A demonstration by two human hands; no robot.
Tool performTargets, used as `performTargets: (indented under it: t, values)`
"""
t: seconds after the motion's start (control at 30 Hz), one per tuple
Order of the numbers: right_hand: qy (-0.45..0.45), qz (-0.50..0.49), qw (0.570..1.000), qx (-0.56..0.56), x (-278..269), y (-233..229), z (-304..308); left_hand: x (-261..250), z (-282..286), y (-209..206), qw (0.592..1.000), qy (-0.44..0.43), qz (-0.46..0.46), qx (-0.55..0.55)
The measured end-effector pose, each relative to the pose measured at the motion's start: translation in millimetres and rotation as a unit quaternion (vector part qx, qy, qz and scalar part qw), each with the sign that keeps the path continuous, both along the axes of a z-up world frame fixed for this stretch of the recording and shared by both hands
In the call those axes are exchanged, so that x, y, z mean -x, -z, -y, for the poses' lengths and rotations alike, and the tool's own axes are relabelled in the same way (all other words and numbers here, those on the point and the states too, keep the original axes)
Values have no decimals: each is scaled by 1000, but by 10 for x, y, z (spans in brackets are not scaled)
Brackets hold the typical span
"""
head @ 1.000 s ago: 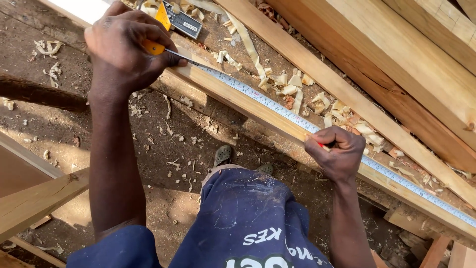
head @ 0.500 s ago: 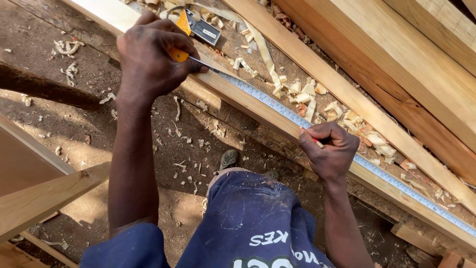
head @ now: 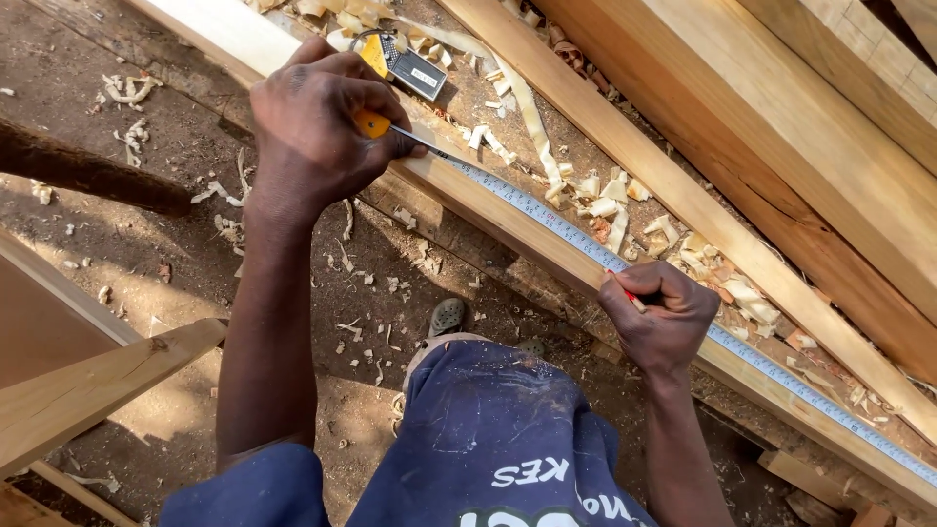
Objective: Measuring and marking wooden beams using a tape measure, pencil, and speed square for layout
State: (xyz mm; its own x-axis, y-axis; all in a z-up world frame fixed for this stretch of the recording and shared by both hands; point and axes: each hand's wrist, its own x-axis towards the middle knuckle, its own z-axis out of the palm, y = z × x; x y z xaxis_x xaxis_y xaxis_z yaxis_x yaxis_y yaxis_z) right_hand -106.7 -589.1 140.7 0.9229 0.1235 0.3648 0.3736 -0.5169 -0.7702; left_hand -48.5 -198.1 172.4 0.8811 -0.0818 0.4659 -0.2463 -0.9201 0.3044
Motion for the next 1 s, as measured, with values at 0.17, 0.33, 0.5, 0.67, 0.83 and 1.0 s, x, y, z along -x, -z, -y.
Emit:
performTargets:
  t: [0.17, 0.33, 0.5, 0.67, 0.83, 1.0]
  values:
    - [-39, -63, 996, -51, 16, 14, 79, 25, 14, -46, 999, -11, -33, 7]
    - [-17, -36, 997, -63, -33, 4, 44, 1, 24, -69, 1000, -6, -9, 18]
    - [-45, -11, 997, -60, -86, 41, -74, -1, 16, -72, 1000, 3, -9, 27]
    - [-95, 36, 995, -26, -154, -26, -312, -9, 18, -81, 999, -3, -17, 27]
    - [-40, 37, 998, -1, -127, -1, -340, -1, 4, -75, 1000, 15, 13, 18]
    - [-69, 25, 994, -79, -147, 111, -215, -6, -1, -52, 1000, 12, 9, 9]
